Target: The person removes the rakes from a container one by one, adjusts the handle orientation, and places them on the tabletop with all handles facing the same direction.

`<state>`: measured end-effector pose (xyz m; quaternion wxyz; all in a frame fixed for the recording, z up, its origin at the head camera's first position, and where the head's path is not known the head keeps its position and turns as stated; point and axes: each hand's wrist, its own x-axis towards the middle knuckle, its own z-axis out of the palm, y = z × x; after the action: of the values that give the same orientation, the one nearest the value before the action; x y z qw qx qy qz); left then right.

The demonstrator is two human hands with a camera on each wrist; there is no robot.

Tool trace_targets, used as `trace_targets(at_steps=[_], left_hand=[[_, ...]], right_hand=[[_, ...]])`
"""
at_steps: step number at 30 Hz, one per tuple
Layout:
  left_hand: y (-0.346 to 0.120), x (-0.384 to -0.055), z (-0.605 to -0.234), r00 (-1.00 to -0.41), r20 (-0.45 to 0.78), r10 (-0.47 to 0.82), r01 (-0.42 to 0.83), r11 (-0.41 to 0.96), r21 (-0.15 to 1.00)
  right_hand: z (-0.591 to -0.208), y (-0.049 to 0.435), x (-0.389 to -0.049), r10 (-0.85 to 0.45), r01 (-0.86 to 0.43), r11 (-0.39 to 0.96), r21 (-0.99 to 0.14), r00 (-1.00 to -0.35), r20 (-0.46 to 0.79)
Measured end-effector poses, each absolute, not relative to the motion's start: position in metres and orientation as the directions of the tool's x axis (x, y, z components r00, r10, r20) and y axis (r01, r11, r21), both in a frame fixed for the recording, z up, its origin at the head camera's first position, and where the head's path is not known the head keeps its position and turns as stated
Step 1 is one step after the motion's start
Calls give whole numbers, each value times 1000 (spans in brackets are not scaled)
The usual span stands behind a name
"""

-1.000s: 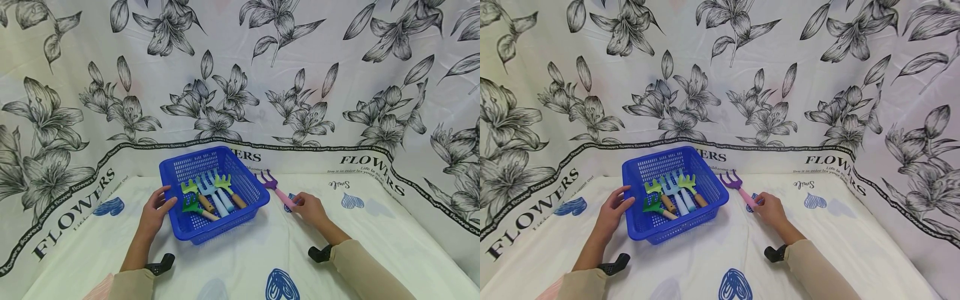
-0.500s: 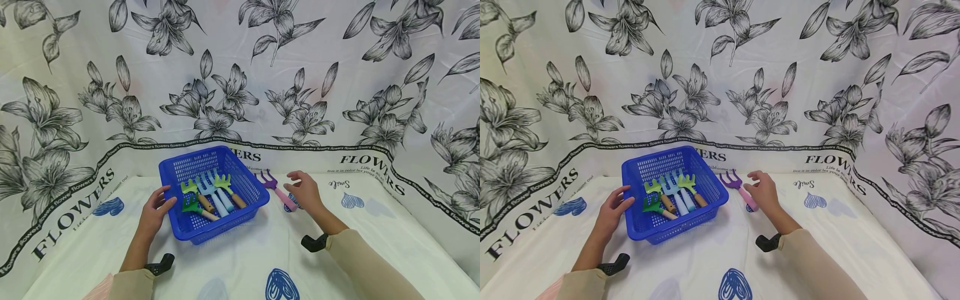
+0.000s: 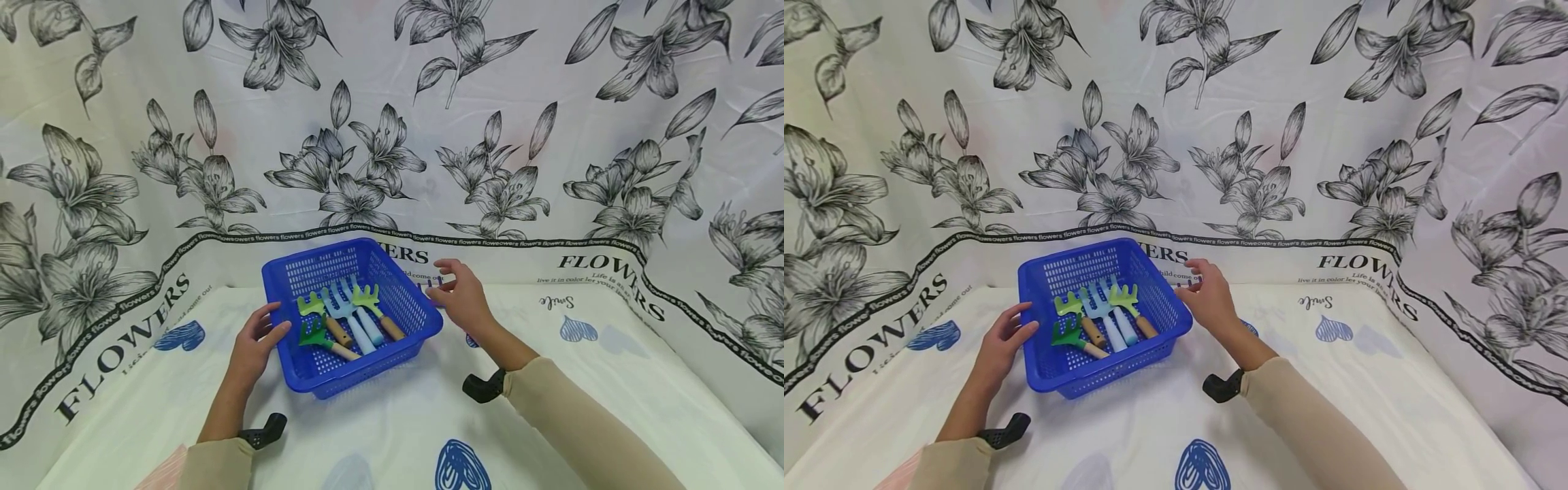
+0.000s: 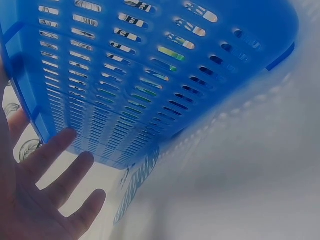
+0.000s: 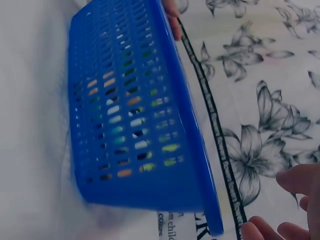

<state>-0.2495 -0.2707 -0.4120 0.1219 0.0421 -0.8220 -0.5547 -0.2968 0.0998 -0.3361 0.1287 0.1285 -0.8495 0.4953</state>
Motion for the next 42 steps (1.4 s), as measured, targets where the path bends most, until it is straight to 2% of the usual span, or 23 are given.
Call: trace_targets(at_steps=[8, 23, 42], left_hand=[[-270, -248, -410, -959, 163, -232, 56, 408, 911], [-269, -249, -410, -944, 195, -267, 95, 346, 933], [-271, -248, -407, -941, 195, -276, 99, 326, 940]], right_hand=[[-341, 80, -296, -146, -357, 464, -811, -933, 327], [-341, 58, -296, -248, -386, 466, -796, -921, 301], [-341, 33, -298, -313, -321, 589, -742, -937, 158]])
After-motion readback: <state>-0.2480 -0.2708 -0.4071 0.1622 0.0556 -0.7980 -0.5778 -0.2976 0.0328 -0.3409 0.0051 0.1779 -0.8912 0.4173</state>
